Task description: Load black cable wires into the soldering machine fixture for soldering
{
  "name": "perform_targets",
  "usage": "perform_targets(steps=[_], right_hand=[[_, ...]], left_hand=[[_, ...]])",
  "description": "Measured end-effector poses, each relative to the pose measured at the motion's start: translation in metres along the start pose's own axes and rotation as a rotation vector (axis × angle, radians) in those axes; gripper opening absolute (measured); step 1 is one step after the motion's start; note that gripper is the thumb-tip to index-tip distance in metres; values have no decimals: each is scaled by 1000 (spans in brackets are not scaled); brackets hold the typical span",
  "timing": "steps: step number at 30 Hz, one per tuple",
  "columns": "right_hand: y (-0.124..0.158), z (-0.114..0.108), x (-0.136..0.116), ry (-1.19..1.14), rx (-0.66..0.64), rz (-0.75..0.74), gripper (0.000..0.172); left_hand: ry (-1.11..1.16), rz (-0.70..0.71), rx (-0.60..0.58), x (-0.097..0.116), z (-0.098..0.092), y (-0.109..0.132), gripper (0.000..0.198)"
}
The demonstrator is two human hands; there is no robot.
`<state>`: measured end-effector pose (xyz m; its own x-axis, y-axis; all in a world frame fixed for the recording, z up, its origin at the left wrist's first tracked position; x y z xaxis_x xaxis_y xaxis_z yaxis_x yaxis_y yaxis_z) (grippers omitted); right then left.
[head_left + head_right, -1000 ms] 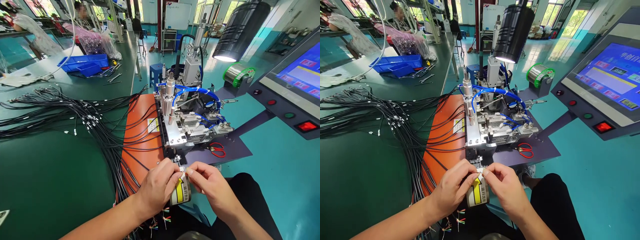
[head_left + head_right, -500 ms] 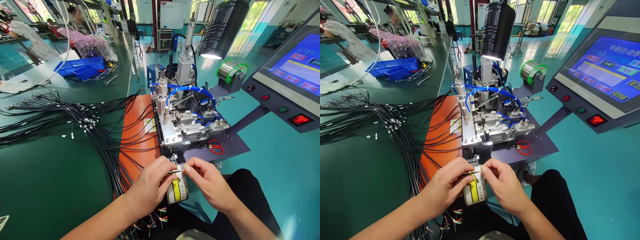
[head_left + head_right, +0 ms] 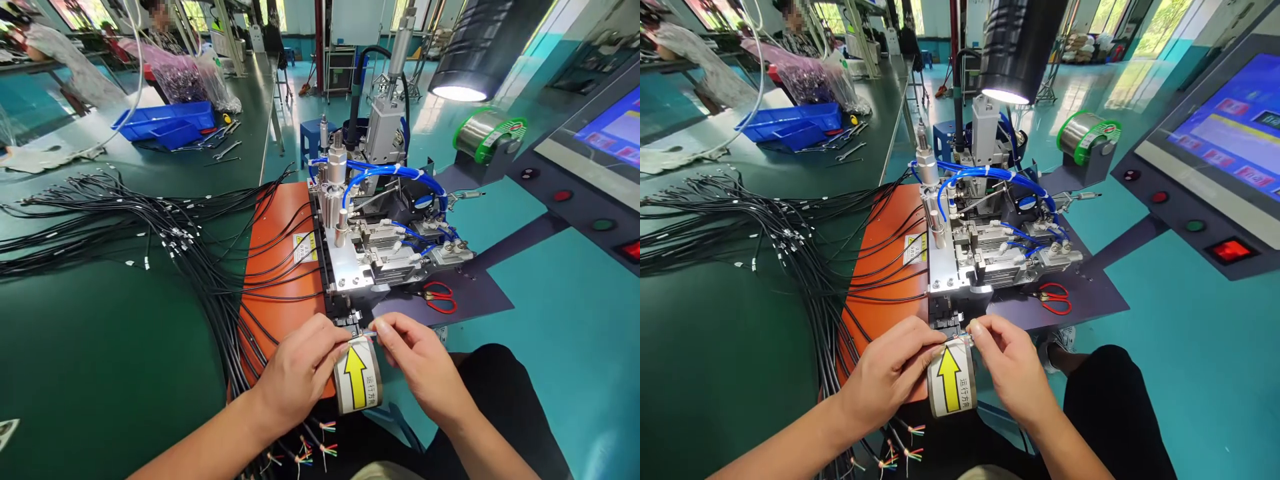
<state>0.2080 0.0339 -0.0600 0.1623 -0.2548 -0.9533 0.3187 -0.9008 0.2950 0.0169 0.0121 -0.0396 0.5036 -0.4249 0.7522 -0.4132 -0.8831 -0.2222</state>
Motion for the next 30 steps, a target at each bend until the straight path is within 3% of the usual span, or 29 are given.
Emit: perform_targets(steps=[6, 25, 30], right_hand=[[-4, -6, 2, -21, -4, 54, 34], [-6, 6, 2, -150, -80, 105, 38], [-7, 4, 3, -82, -46, 94, 36]], left_hand=[[-14, -34, -8, -1, 0, 0, 19], [-30, -41, -8, -3, 2, 0, 18], [-27, -38, -4, -4, 3, 0, 18]])
Point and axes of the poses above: each hand's wrist, its own y-axis away from the middle knuckle, its own z-axis out of the palm, x = y × z, the point moved 3 cm from there along -y, towards the middle knuckle, and after that the axes turned 5 degrees about -x, right-handed, at the moved point
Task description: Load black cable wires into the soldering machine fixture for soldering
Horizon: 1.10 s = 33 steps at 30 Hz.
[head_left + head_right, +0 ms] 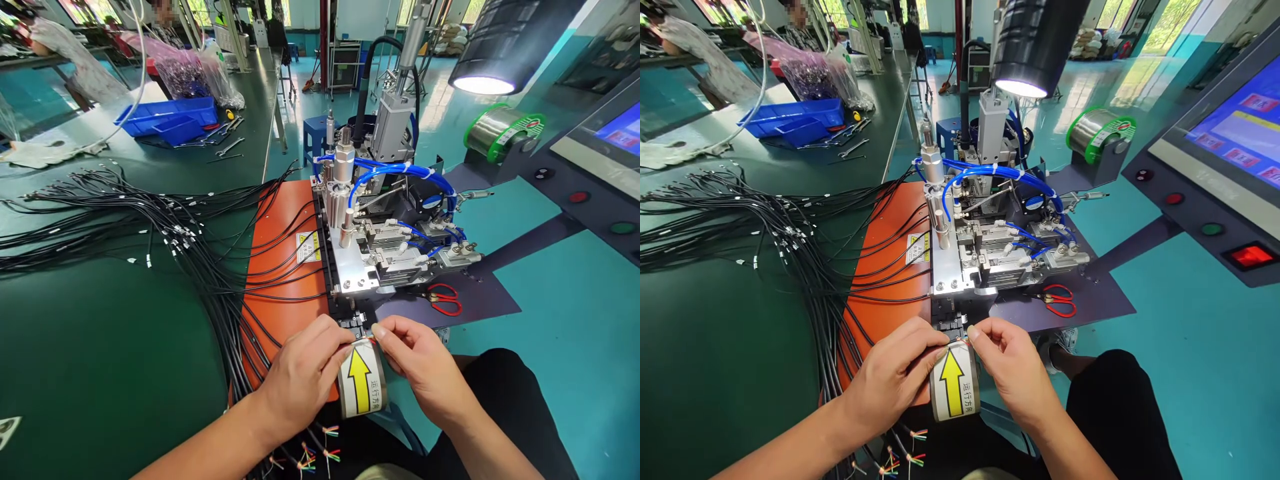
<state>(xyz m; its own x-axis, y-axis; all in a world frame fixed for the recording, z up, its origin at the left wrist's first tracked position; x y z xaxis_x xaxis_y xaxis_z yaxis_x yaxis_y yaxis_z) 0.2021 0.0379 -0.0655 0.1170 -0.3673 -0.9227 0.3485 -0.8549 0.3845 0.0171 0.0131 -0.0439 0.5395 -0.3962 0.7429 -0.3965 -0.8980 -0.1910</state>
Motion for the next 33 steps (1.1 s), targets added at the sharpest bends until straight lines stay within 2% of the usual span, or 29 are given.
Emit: perform_targets(steps=[11, 15, 33], right_hand=[[-8, -1, 1, 202, 92, -112, 35], [-14, -3, 4, 252, 151, -121, 33], [-24, -2, 9, 260, 189, -146, 33]], left_hand=[[24, -44, 9, -1, -6, -1, 22], [-18, -26, 59, -2, -10, -4, 25], [-59, -39, 75, -9, -6, -4, 26]])
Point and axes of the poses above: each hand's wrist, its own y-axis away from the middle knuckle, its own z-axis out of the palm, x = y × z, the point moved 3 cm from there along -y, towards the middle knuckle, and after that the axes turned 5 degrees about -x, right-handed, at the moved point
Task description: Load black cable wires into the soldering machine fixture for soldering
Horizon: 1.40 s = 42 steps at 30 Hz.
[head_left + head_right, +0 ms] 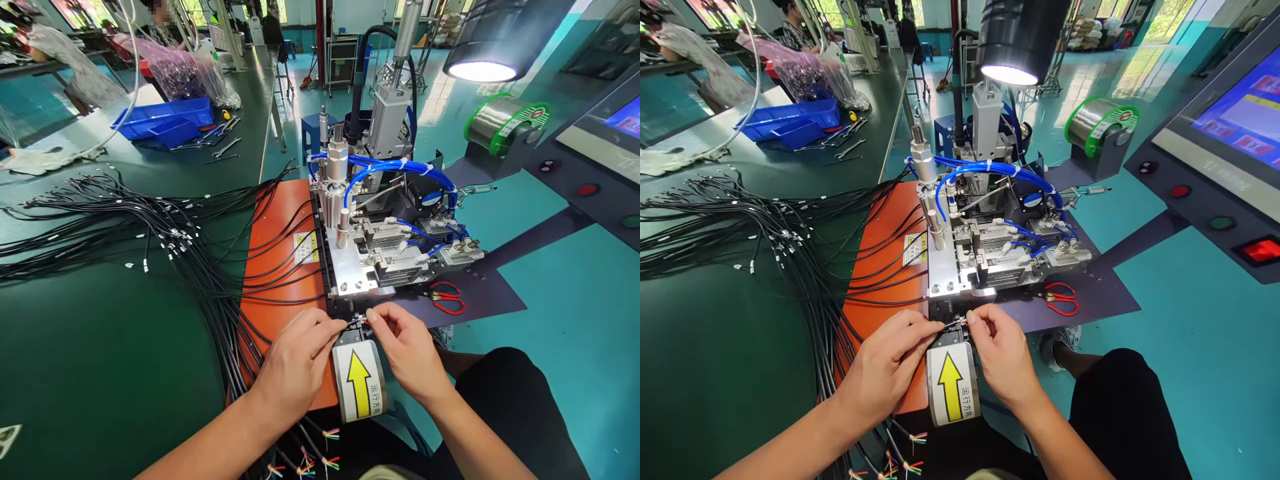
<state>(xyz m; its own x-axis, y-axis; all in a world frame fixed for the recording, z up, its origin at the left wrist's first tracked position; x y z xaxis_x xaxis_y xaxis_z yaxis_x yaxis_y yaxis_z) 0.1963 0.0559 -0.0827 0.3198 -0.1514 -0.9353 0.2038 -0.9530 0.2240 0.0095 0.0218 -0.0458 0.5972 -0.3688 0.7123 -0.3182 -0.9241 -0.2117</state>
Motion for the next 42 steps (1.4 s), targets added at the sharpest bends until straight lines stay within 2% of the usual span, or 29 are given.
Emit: perform_targets(steps=[27, 42], right_hand=[[-1, 1, -1, 48, 18, 23, 35], [-1, 3, 2, 72, 11, -4, 34]], left_hand=[[-20, -21, -13, -3, 3, 2, 26], [-165, 43, -3, -2, 7, -1, 31]])
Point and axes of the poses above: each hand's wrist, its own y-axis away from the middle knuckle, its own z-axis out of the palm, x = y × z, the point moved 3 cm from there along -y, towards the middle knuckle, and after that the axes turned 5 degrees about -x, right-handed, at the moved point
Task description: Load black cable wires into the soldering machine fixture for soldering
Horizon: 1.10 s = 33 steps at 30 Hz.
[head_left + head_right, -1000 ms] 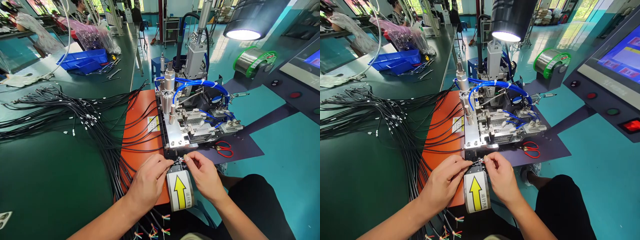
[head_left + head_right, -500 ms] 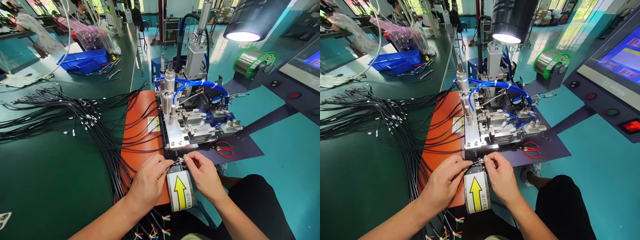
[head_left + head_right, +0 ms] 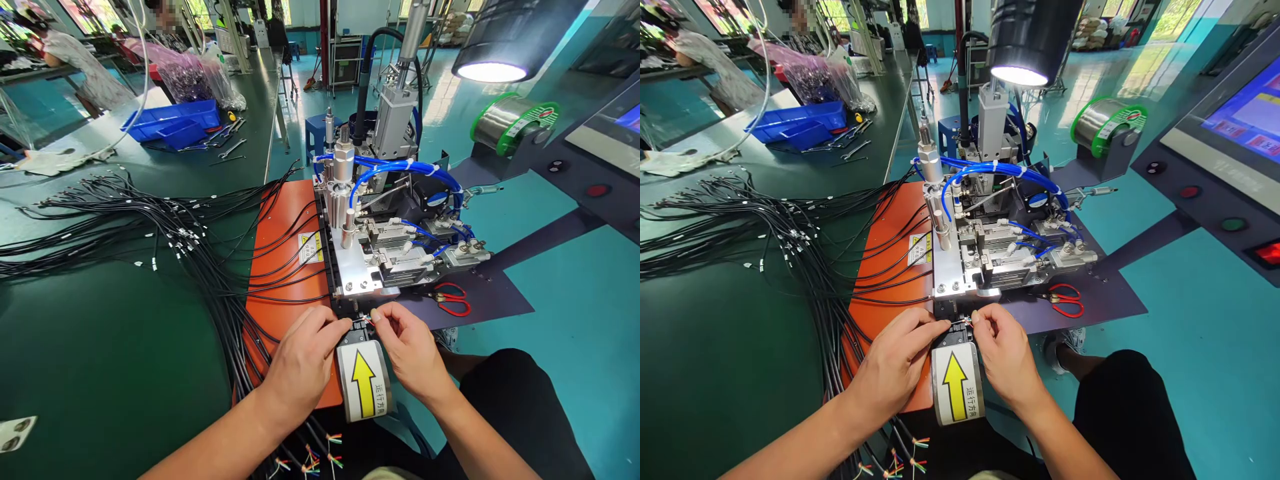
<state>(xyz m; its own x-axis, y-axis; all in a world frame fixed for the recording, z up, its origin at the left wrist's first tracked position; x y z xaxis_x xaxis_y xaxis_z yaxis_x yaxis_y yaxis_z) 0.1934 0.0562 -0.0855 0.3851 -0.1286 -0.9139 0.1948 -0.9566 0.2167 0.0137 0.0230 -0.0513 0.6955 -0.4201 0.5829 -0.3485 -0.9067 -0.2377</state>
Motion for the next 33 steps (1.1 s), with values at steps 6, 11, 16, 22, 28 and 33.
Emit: perform_targets(steps=[6, 11, 16, 22, 28, 33], right_hand=[[-2, -1, 6, -62, -27, 1, 36], [7, -8, -1, -69, 21, 41, 36], [13, -5, -7, -103, -34, 47, 32], [9, -5, -2, 5, -20, -20, 29], [8, -7, -4, 137, 16, -124, 26], [8, -14, -16, 215, 79, -240, 19]], left_hand=[[-9, 0, -1, 1, -1, -2, 30], [-7, -5, -1, 1, 0, -2, 30], [-3, -2, 7, 1, -1, -2, 29], [4, -11, 1, 2, -1, -1, 30], [2, -11, 2, 0, -1, -1, 31], [6, -5, 21, 0, 0, -1, 27]])
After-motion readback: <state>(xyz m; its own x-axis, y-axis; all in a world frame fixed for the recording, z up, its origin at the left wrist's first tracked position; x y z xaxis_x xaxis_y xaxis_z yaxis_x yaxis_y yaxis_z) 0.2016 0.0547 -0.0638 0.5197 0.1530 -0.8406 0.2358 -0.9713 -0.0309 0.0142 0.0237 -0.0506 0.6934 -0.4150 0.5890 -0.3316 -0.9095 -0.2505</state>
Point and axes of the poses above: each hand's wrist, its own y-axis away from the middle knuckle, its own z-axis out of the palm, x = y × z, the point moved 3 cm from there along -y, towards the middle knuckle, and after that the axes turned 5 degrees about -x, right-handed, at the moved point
